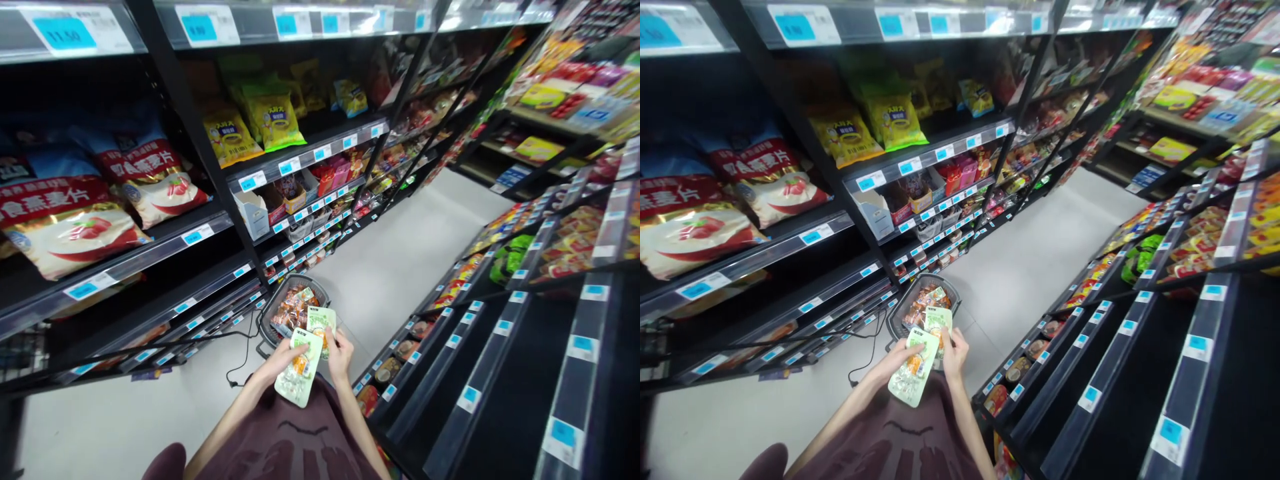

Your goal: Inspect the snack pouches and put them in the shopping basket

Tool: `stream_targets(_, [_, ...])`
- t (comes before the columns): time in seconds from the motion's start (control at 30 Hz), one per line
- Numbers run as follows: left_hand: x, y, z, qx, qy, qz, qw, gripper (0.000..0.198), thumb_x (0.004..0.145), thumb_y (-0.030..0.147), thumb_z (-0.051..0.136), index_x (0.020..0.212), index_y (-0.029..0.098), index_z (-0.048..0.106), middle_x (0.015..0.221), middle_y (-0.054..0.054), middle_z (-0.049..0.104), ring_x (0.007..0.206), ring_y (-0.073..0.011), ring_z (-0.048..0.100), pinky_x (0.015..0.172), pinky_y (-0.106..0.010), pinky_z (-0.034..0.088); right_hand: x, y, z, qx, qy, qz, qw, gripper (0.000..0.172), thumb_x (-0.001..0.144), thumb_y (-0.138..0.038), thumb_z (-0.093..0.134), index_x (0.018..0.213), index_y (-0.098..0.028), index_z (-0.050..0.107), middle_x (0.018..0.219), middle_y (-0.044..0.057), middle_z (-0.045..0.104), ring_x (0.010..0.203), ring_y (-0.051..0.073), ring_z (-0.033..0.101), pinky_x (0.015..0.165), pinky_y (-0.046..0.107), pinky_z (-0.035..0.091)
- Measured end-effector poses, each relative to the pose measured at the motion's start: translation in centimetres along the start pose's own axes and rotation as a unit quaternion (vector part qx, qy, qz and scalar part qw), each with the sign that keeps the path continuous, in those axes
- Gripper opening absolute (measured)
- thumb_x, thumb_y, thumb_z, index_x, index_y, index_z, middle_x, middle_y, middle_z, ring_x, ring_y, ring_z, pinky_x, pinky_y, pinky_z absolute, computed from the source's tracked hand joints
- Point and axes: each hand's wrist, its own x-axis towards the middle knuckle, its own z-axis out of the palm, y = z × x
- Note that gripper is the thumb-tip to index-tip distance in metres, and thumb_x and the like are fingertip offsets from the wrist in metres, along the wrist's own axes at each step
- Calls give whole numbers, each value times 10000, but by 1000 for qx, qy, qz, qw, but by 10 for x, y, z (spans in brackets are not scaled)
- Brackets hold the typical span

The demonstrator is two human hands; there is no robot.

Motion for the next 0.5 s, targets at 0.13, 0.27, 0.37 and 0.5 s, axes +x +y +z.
stream_targets(0.13, [11,-5,2,3,4,-2,1000,509,738,513,801,995,77,743,885,-130,774,781,-245,711,736,-311,531,5,2,0,15,5,20,1000,418,882,-490,651,654,-141,631,656,-10,515,640,129,455,598,237,401])
stream_targets(0.27, [16,-3,6,4,13,-5,1000,520,735,529,797,992,80,741,880,-124,773,789,-248,707,762,-319,524,10,11,-2,47,-20,60,997,366,878,-488,641,789,-135,678,730,19,623,684,151,527,638,246,447])
stream_targets(0.37, [15,0,10,31,22,-7,999,538,730,554,792,977,79,747,867,-121,771,787,-255,703,770,-321,518,13,15,-5,72,-33,85,993,338,864,-467,643,804,-137,687,731,25,655,683,162,558,630,244,457])
stream_targets(0.5, [14,-4,17,41,46,-13,998,567,705,587,795,976,91,746,902,-119,772,827,-276,706,797,-336,521,18,17,-7,88,-56,97,990,316,875,-429,603,874,-132,708,796,47,707,729,185,608,668,254,493])
